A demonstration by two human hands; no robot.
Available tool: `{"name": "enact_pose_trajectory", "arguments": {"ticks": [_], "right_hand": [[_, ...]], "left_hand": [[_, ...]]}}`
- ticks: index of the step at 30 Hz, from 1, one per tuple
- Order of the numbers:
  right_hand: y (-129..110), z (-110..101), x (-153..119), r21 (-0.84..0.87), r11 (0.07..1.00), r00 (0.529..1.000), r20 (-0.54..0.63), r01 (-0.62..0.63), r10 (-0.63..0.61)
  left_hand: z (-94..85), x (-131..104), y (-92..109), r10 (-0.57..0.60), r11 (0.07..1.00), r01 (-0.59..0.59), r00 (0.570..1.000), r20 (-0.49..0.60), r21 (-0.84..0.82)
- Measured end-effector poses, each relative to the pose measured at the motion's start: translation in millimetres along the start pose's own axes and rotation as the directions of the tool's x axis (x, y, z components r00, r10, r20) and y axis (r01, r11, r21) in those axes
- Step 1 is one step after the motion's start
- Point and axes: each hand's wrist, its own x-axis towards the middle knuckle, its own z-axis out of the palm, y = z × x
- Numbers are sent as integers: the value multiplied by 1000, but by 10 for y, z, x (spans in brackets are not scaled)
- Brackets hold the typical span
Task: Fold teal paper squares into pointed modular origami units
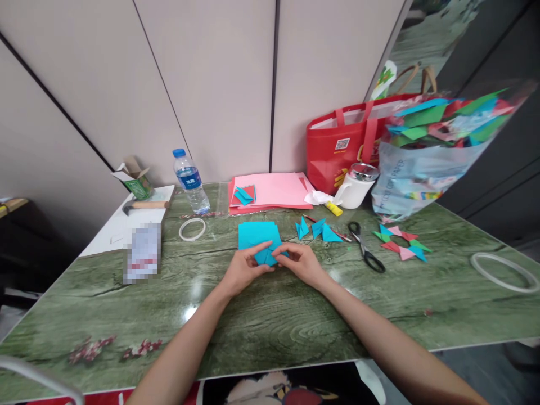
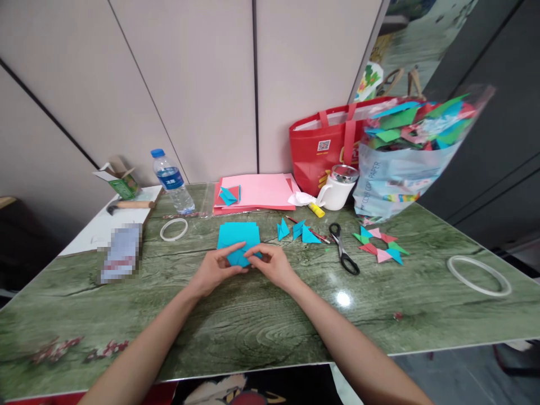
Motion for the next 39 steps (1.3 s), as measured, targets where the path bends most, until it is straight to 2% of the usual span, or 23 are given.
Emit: {"name": "enact_pose_trajectory", "arguments": {"ticks": [2,5,10,15,23,30,36,39], "right_hand": [[-2,2,-6,-51,999,1000,0,6,-6],[27,3,-3,-80,997,998,-63,-15,10],[57,-4,7,-145,989,984,-177,-23,-3],[11,15,-6,-101,994,980,-198,-44,23],[19,45,-12,48,996,986,-142,-77,84],[39,59,-16,176,975,981,-112,-136,157],[13,25,-3,135,984,981,-142,-117,136],[12,8,5,86,993,982,-158,-86,99]], "left_hand": [[5,1,-11,-35,999,35,999,11,-12],[6,4,-42,-68,995,70,997,19,-74],[28,7,-92,-51,952,59,998,36,-300],[36,19,-116,-46,903,52,999,24,-427],[17,15,-103,-84,908,95,996,44,-407],[38,13,-111,-102,933,95,995,-1,-348],[30,23,-109,-72,923,53,997,-37,-382],[25,20,-101,-73,910,68,997,3,-410]]}}
